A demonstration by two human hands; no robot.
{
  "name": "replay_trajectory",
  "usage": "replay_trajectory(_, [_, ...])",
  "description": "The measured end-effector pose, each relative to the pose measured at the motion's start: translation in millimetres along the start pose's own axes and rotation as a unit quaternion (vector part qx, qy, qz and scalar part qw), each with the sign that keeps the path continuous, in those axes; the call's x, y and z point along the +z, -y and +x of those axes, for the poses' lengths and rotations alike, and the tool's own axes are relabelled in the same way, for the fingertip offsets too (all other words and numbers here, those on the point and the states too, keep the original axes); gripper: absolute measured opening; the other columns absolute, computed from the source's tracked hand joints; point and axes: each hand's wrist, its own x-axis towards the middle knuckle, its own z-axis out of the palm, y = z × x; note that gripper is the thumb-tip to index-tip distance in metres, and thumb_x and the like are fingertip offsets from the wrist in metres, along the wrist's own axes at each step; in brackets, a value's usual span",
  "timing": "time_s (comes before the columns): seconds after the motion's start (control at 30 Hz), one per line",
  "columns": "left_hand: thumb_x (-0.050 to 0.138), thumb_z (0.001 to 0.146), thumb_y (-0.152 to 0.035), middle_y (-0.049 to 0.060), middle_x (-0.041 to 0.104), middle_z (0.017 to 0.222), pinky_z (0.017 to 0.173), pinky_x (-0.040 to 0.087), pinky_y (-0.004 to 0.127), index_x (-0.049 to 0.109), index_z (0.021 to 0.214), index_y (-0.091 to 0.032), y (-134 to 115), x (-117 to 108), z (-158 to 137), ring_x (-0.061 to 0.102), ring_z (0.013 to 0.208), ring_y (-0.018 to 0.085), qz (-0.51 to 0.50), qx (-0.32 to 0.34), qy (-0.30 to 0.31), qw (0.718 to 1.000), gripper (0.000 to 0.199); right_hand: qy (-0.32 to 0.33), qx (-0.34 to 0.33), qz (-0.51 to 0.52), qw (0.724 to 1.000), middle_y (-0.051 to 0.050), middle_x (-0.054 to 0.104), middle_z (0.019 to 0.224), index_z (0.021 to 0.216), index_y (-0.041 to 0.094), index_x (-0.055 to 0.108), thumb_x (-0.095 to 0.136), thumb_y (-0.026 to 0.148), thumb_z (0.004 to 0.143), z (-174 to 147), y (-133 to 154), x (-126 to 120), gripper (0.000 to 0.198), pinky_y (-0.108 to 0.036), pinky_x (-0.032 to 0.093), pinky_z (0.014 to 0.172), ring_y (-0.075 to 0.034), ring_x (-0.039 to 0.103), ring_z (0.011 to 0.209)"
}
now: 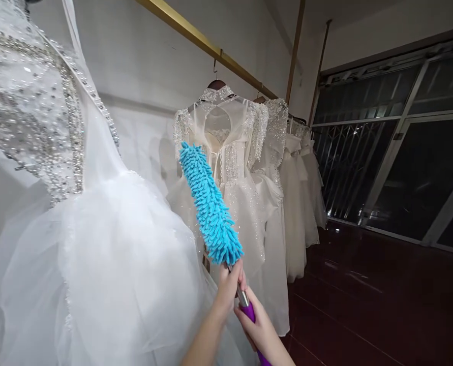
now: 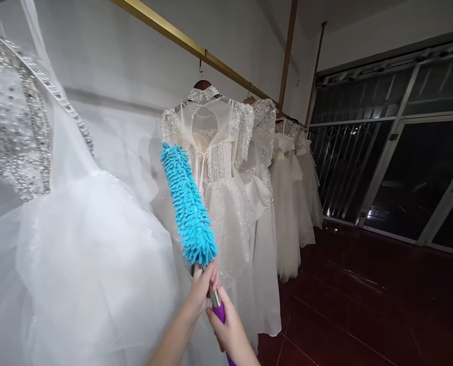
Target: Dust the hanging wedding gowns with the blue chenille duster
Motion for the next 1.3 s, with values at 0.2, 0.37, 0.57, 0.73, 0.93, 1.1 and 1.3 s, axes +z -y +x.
replay_trajectory(0.2, [0.051,0.073,-0.032,-0.008,0.038,0.030,0.038,0.028,0.018,0.037,0.045,-0.020,-5,86,88,0.038,0.031,0.006,0.055,-0.016,0.102,0.993,0.034,0.042,0.013,0.013,0.999,0.012,0.039,0.043,0.131,0.023,0.024,0.050,0.035,0.080,65,40,-97,0.058,-0.020,0.025,0.032,-0.005,0.026,0.029])
replay_trajectory(0.37, [0.055,0.067,-0.031,-0.007,0.041,0.032,0.039,0.033,0.020,0.041,0.047,-0.019,10,118,162,0.040,0.031,0.007,0.049,-0.011,0.102,0.993,0.028,0.064,-0.008,0.051,0.997,0.011,0.041,0.050,0.115,0.025,0.034,0.046,0.030,0.082,116,42,-145,0.036,-0.020,0.036,0.040,-0.007,0.042,0.037])
replay_trajectory(0.57, [0.054,0.064,-0.030,-0.011,0.033,0.034,0.040,0.031,0.019,0.032,0.048,-0.021,68,111,184,0.033,0.032,0.005,0.019,0.012,-0.005,1.000,0.028,0.026,0.006,-0.041,0.999,0.013,0.029,0.048,0.088,0.022,0.038,0.044,0.029,0.079,139,-16,-166,0.013,-0.019,0.024,0.030,-0.005,0.026,0.029])
replay_trajectory(0.73, [0.048,0.071,-0.029,-0.011,0.028,0.035,0.043,0.032,0.019,0.030,0.048,-0.021,80,120,173,0.028,0.033,0.004,0.000,0.056,-0.024,0.998,0.031,0.023,-0.057,-0.096,0.994,0.008,0.031,0.059,0.082,0.021,0.042,0.046,0.024,0.078,142,-24,-183,0.006,-0.022,0.026,0.042,-0.008,0.029,0.045])
replay_trajectory(0.93, [0.055,0.069,-0.026,-0.011,0.029,0.038,0.041,0.033,0.022,0.035,0.047,-0.021,38,159,213,0.029,0.032,0.005,-0.002,0.081,0.052,0.995,0.031,-0.033,-0.102,-0.088,0.990,0.007,0.029,0.061,0.084,0.022,0.040,0.046,0.024,0.080,179,9,-200,0.007,-0.024,0.026,0.051,-0.009,0.029,0.053])
replay_trajectory(1.1, [0.055,0.069,-0.026,-0.011,0.027,0.038,0.039,0.029,0.020,0.032,0.048,-0.021,45,169,242,0.026,0.032,0.005,-0.021,0.075,0.047,0.996,0.031,-0.037,-0.084,-0.087,0.992,0.008,0.028,0.058,0.081,0.024,0.037,0.044,0.025,0.081,200,9,-208,0.007,-0.022,0.025,0.044,-0.008,0.029,0.046])
replay_trajectory(1.3, [0.054,0.071,-0.030,-0.012,0.026,0.040,0.045,0.035,0.020,0.033,0.051,-0.021,81,153,237,0.026,0.036,0.005,-0.031,0.057,0.029,0.998,0.031,0.029,-0.078,-0.128,0.988,0.008,0.031,0.059,0.084,0.021,0.044,0.045,0.021,0.080,197,-8,-233,0.005,-0.023,0.025,0.044,-0.007,0.029,0.045])
